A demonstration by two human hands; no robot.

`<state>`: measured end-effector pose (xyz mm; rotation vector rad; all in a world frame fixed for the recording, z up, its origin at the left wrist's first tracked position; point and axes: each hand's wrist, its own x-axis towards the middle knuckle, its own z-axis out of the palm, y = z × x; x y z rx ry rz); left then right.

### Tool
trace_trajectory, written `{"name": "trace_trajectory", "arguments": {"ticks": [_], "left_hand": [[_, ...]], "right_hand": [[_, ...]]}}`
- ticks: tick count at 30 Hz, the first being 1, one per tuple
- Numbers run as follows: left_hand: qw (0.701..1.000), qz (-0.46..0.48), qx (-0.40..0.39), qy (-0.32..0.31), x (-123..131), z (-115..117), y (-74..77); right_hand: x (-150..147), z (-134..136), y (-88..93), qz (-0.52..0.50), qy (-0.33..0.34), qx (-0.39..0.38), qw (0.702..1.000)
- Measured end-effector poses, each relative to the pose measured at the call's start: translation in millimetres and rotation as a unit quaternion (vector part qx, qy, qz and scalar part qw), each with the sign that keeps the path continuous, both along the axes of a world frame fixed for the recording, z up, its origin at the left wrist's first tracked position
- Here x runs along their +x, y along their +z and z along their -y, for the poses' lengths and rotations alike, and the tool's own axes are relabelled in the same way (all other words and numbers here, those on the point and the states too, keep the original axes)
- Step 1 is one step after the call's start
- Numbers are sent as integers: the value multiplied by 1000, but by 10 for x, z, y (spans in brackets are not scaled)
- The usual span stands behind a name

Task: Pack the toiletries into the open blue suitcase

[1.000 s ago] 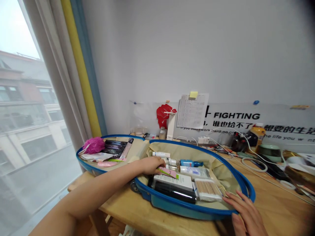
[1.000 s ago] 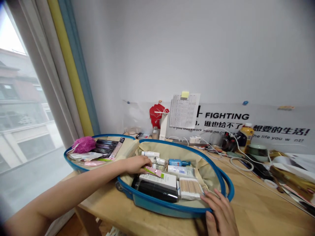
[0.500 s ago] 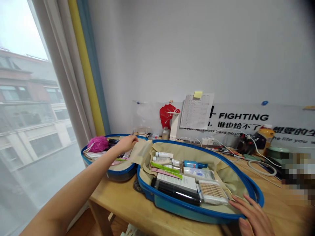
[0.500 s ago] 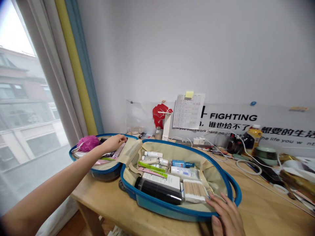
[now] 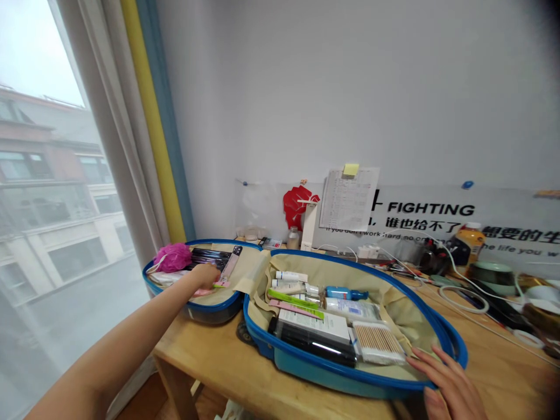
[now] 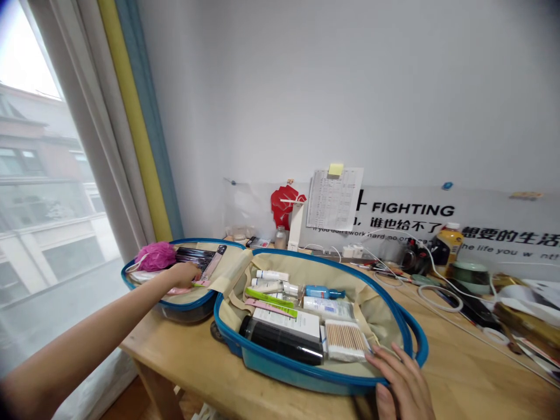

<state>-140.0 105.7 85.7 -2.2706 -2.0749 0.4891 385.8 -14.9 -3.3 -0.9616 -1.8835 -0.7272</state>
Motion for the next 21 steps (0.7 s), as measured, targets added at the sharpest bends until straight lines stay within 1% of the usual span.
{"name": "trace_trajectory", "arguments": {"ticks": [3, 6, 8, 10, 13, 14, 16, 18, 19, 21], "left_hand": [[1000, 17, 12, -12, 11, 37, 7], [998, 50, 33, -13, 47, 100, 55], [995, 75, 58, -19, 108, 131, 129], [990, 103, 94, -36, 227, 146, 238], [975, 142, 150, -76, 562, 166, 418], [970, 154, 160, -102, 714, 178, 464], [955, 173, 162, -179, 1054, 211, 508], [939, 168, 135, -268, 1390, 245, 474], [935, 149, 116, -301, 1538, 258, 432], [935, 95, 84, -332, 1767, 271, 316]], "right_hand": [[-10, 5, -3, -6, -3, -7, 1000], [-12, 7, -15, -28, -1, -6, 1000], [-6, 5, -27, -39, 0, -9, 999], [4, 2, -40, -43, 0, -13, 999], [15, 1, -57, -45, -2, -19, 999], [17, 2, -61, -46, -2, -20, 999], [19, 5, -61, -49, -4, -22, 999], [19, 11, -53, -51, -7, -28, 998], [19, 16, -46, -50, -8, -32, 998], [15, 27, -30, -48, -7, -37, 998]]}}
